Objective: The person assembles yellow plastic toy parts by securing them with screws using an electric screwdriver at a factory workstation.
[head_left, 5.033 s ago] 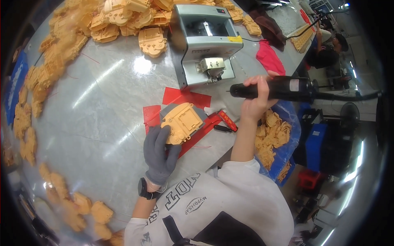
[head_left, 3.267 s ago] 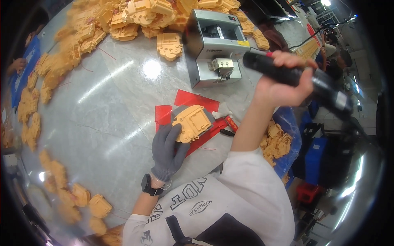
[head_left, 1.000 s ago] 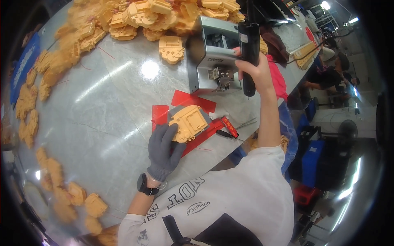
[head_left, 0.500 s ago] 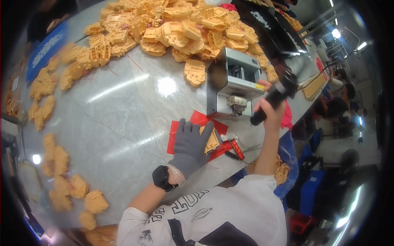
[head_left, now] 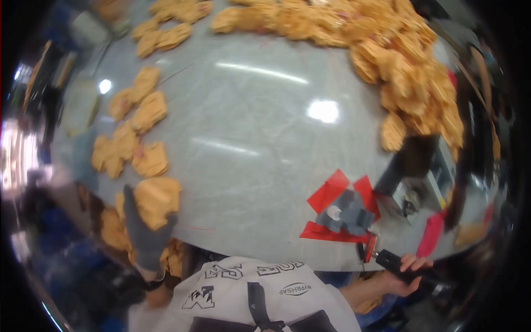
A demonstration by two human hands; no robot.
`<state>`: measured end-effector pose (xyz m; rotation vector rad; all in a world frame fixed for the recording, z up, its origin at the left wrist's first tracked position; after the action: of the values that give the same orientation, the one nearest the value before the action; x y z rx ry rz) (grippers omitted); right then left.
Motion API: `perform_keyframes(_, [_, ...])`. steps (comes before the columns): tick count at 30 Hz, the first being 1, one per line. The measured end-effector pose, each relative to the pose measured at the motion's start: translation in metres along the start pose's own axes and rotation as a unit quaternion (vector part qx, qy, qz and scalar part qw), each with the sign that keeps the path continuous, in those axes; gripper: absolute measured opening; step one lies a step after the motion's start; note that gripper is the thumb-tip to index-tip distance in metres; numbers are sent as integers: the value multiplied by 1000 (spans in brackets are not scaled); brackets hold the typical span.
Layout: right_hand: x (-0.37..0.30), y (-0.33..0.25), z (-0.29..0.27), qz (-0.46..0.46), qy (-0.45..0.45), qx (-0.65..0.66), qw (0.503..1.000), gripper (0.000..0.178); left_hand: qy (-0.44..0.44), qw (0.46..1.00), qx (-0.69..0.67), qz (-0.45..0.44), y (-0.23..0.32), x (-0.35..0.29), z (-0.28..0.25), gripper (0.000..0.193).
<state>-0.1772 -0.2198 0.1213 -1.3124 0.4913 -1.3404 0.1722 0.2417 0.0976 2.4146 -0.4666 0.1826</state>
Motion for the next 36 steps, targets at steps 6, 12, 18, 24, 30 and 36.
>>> perform_keyframes(6, [14, 15, 32, 16, -83, 42, 996, 40, -66, 992, -102, -29, 12, 38, 54, 96])
perform_keyframes(12, [12, 21, 45, 23, -73, 33, 997, 37, -69, 990, 114, 44, 0, 48, 58, 91])
perform_keyframes(18, [7, 23, 40, 43, -61, 21, 997, 34, -25, 995, 75, 64, -2, 43, 52, 87])
perform_keyframes(24, [1, 32, 34, 60, 15, -36, 997, 29, -166, 976, 80, 115, 65, 56, 114, 66])
perform_keyframes(30, [-2, 21, 54, 45, 34, 14, 998, 37, -150, 972, 173, 52, 37, 84, 142, 54])
perform_keyframes(36, [-2, 34, 56, 85, 81, -53, 992, 29, -23, 977, 210, 7, -27, 37, 64, 46])
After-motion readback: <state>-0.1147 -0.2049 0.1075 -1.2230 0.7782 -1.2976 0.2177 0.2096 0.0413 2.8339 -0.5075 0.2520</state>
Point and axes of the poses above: each hand's wrist, its own x-axis towards the middle knuckle, its own z-axis out of the palm, y = z × x, the point moved 10 cm from there along x, towards the middle knuckle, and after that the axes turned 12 degrees about -x, right-handed, at the moved point
